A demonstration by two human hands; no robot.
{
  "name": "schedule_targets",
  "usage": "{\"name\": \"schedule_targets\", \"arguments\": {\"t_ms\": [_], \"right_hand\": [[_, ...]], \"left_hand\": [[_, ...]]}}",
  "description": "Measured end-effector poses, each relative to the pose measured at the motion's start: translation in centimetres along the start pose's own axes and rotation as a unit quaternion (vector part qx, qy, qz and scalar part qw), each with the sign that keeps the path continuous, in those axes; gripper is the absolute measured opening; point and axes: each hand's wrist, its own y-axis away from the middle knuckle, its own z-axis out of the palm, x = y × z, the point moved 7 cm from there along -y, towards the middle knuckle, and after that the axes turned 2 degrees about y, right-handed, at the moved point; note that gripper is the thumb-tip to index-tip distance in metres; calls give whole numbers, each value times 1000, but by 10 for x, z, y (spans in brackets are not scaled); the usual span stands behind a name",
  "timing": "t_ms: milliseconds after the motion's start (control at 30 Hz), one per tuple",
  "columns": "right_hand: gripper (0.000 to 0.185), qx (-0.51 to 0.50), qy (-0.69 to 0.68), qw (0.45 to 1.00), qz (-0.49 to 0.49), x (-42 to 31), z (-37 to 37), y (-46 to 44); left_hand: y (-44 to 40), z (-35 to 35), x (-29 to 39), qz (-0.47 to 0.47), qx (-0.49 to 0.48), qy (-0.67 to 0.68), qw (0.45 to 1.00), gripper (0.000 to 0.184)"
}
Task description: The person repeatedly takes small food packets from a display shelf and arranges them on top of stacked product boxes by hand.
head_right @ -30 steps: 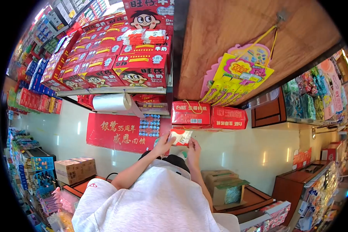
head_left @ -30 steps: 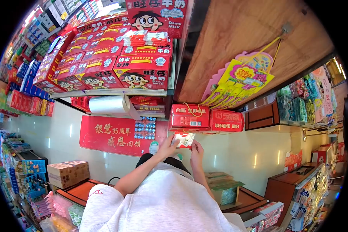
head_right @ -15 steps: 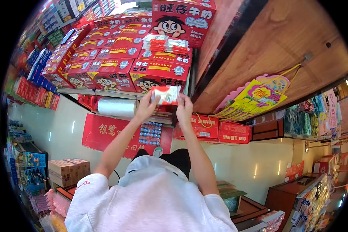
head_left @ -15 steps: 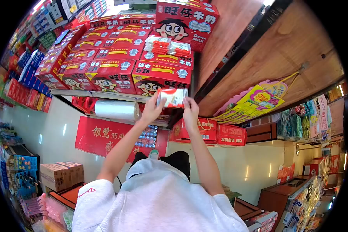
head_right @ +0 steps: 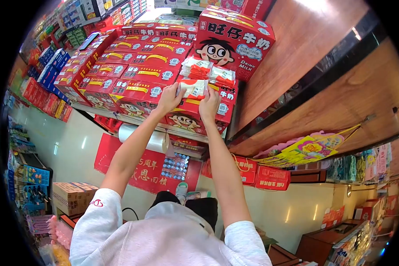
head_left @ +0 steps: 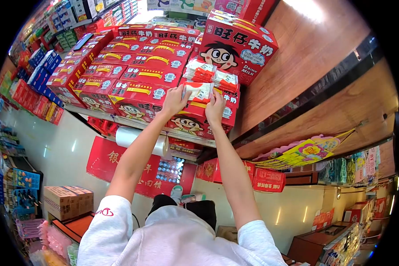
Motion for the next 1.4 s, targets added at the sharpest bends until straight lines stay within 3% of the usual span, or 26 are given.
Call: {"name": "schedule_targets", "arguments": {"t_ms": [100, 167, 300, 500, 933, 1033, 1233, 1400], "right_hand": [[15, -14, -18, 999, 24, 6, 7, -5], [19, -25, 35, 999, 29, -2, 8, -3], [35, -66, 138, 988, 18, -7, 16, -6], [32, -76, 155, 985, 21, 0, 22, -4], [24, -67, 147, 985, 53, -2, 20, -5], [22, -12, 173, 984, 47, -4, 20, -5], [28, -93, 184, 977, 56, 0, 23, -5], [25, -60, 175, 980, 75, -3, 20, -2]], "left_hand": [[-4, 6, -7, -33, 32, -54, 997, 34], [-3, 6, -4, -86, 19, -74, 993, 33], [0, 7, -4, -76, 41, -120, 989, 33], [1, 1, 6, -39, 74, -116, 990, 33], [6, -6, 11, -56, 100, -114, 987, 27], [5, -8, 13, -51, 102, -108, 988, 26], [4, -6, 12, -57, 96, -124, 986, 26], [6, -5, 13, -55, 103, -125, 985, 26]]}}
